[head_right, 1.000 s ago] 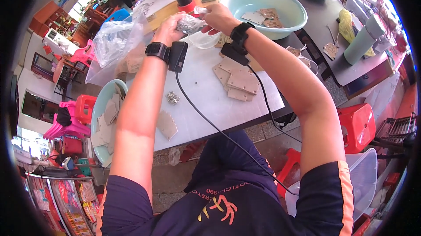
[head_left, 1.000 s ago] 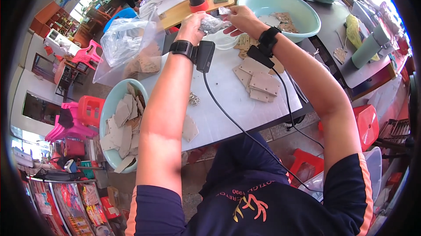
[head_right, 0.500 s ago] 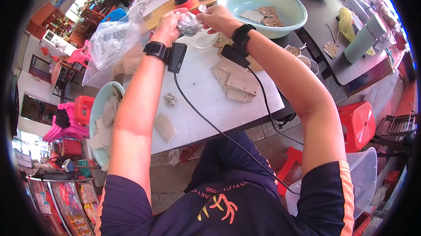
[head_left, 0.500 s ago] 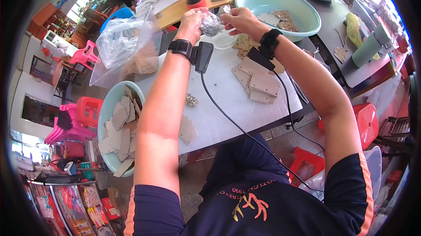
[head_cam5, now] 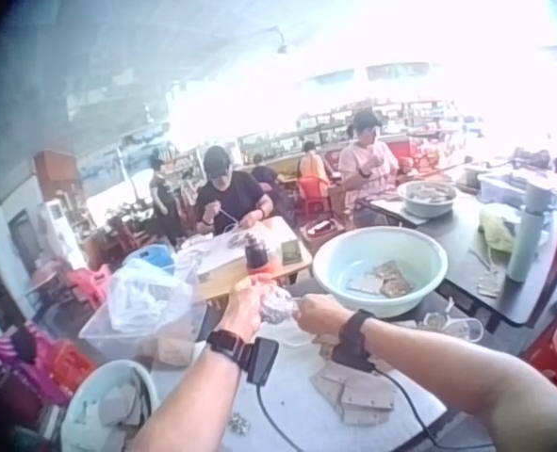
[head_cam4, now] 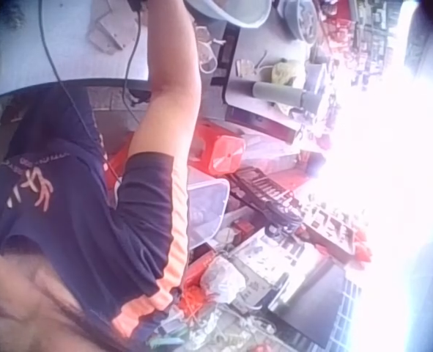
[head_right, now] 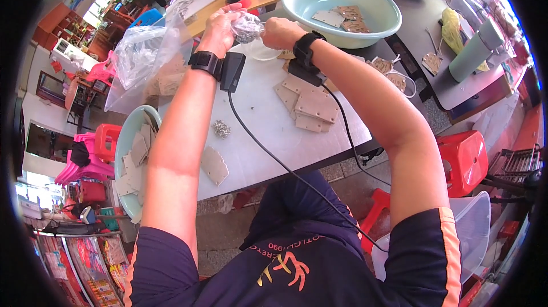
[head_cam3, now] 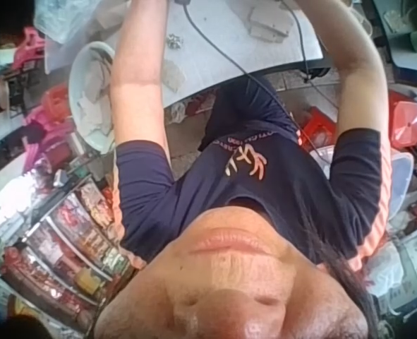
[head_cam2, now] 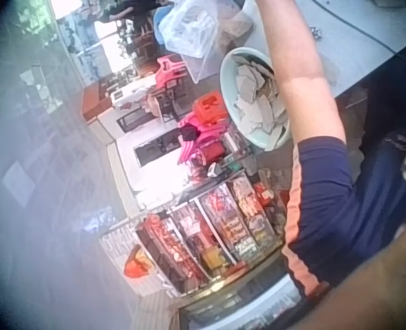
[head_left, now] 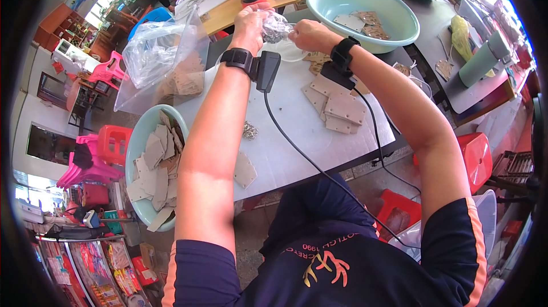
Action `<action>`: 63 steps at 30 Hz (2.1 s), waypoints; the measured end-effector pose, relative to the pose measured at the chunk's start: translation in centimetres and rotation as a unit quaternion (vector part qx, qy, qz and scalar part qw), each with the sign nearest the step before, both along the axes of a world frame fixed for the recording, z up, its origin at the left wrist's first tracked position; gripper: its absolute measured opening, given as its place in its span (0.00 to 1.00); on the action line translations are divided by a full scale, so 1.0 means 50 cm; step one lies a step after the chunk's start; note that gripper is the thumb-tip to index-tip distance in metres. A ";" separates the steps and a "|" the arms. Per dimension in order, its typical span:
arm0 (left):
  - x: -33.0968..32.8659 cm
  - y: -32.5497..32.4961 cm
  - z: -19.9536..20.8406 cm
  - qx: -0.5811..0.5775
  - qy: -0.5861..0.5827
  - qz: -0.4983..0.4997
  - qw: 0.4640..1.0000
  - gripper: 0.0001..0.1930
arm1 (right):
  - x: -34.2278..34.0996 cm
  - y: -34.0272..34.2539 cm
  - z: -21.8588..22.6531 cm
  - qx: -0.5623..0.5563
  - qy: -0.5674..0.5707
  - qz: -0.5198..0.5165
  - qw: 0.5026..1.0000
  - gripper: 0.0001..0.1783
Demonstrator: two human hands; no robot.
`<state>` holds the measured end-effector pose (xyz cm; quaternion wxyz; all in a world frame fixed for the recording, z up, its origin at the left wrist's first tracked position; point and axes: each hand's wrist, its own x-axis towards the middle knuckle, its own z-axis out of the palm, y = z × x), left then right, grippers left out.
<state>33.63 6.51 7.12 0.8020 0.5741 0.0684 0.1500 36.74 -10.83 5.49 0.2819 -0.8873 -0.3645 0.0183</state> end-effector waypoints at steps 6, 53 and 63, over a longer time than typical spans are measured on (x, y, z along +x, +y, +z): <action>0.009 0.008 -0.008 -0.042 0.006 0.009 0.999 0.14 | -0.005 0.000 0.019 -0.016 0.013 0.002 1.000 0.18; 0.020 0.019 -0.002 -0.004 0.015 -0.075 0.997 0.09 | -0.021 -0.027 0.045 -0.019 -0.037 0.027 0.999 0.14; 0.000 -0.009 0.001 0.101 0.026 -0.122 0.987 0.11 | -0.008 -0.039 0.068 0.210 0.138 -0.012 0.968 0.14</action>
